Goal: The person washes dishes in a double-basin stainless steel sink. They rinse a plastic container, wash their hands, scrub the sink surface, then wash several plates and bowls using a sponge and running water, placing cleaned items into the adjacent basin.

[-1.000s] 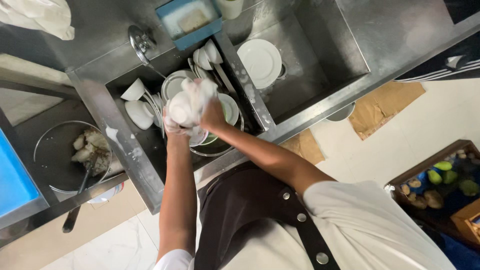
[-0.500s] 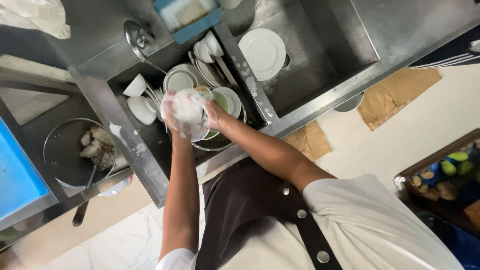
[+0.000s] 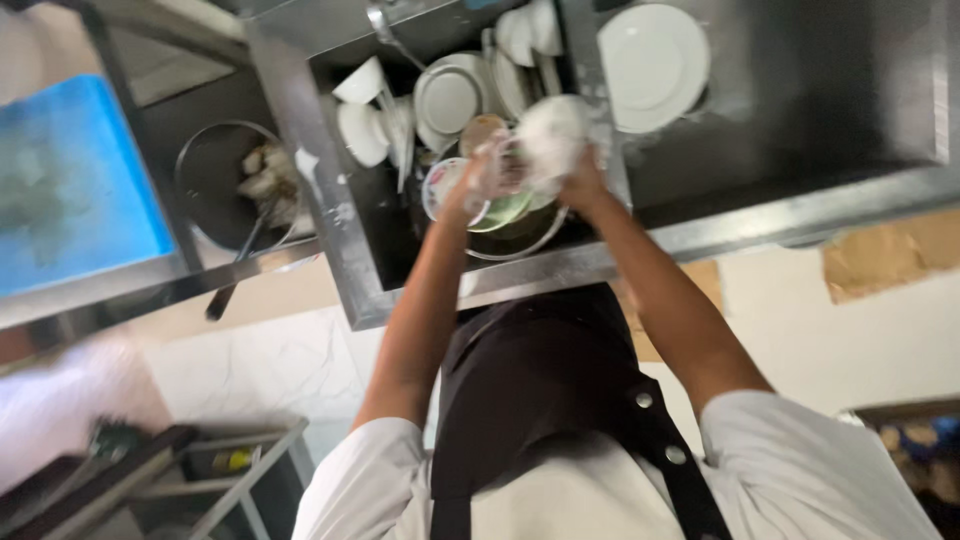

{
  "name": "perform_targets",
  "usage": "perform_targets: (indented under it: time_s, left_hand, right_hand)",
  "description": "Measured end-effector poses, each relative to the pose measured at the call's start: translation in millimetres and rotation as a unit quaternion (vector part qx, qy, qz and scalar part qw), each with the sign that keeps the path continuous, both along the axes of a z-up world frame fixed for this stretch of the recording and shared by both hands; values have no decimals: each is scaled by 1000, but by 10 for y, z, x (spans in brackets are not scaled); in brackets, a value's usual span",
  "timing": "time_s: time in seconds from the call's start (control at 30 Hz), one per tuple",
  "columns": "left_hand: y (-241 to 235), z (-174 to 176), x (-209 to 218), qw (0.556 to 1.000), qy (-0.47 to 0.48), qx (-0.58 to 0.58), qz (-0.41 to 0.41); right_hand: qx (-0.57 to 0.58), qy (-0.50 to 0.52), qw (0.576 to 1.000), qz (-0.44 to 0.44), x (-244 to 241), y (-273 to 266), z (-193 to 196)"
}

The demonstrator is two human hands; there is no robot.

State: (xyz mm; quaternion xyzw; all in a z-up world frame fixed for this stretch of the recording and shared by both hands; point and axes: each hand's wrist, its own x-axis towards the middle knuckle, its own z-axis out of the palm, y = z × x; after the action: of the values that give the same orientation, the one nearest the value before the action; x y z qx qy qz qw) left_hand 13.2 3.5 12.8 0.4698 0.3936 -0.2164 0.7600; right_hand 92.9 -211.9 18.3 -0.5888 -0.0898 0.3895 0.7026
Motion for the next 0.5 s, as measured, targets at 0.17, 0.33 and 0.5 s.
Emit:
perform_targets:
  time_s: [0.17,0.33,0.5]
  left_hand:
    - [355,-467,-596,827,99,500,-237]
    - [769,-896,-1509,786,144,590,-110]
    - [611,-955,-1539,763,193,612,-75]
  right_hand:
    - [-171,-510,799,-270,785,-1040,-584]
    - [-570,-213,791,57,1067,-1543,-1380]
    - [-579,-68,747,320,878,-1234,-1964]
